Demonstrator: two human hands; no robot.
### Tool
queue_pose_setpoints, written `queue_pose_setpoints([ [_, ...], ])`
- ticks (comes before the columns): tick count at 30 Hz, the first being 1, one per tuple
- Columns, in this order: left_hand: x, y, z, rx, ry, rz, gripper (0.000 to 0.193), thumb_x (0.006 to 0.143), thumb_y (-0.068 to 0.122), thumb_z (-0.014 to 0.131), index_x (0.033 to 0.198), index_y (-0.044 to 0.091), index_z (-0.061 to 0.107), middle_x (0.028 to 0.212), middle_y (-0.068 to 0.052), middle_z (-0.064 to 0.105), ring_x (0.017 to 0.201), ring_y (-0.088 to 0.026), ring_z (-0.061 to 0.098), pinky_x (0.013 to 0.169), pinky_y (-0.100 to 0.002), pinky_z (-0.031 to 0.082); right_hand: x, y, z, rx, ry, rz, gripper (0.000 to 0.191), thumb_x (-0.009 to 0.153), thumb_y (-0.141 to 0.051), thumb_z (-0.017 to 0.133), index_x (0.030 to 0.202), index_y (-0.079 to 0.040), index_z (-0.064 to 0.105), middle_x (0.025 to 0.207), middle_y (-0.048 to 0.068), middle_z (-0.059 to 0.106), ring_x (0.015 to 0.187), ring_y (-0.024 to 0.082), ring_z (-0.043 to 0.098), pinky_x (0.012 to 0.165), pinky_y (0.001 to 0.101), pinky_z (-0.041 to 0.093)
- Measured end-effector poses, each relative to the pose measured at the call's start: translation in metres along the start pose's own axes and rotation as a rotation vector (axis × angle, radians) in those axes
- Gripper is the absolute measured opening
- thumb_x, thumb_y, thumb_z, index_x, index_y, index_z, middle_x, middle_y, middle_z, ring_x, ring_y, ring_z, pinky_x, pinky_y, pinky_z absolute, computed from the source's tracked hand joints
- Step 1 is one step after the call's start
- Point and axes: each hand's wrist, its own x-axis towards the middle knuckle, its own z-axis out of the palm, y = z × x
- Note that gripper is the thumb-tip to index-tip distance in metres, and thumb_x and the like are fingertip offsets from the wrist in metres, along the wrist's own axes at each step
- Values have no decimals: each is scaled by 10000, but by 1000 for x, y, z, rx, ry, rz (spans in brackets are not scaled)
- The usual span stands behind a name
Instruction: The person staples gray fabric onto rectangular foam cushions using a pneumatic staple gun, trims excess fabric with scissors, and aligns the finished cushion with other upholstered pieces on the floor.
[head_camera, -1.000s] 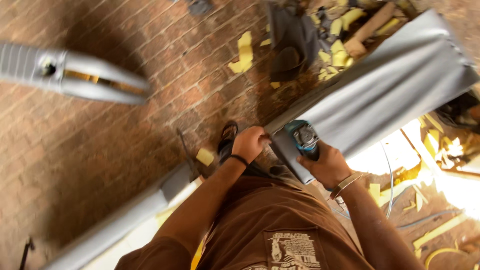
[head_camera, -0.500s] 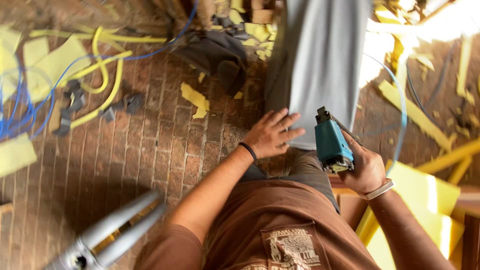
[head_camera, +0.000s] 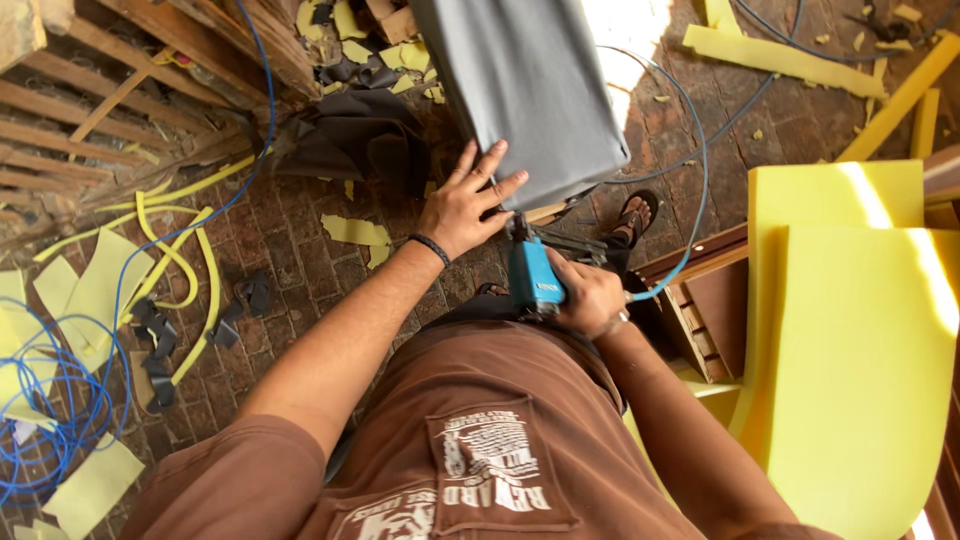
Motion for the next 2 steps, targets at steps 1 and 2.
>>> queue_pose_setpoints([
  [1, -1, -1, 2, 21, 12, 6, 709, 846, 410, 842, 1480, 482, 534, 1711, 30, 225, 1541, -411, 283, 953, -404, 618, 4, -2, 6, 8, 22, 13, 866, 627, -246, 861, 1432, -107, 573, 914, 121, 747, 787, 305, 733, 710, 409, 595],
  [2, 0, 0, 4, 11, 6, 4, 711, 845, 409, 844, 1480, 479, 531, 1712, 25, 224, 1540, -414, 281, 961, -405, 616, 6, -2, 6, 19, 44, 23, 842, 661, -260, 872, 1434, -108, 574, 906, 116, 746, 778, 297, 732, 703, 406, 594],
])
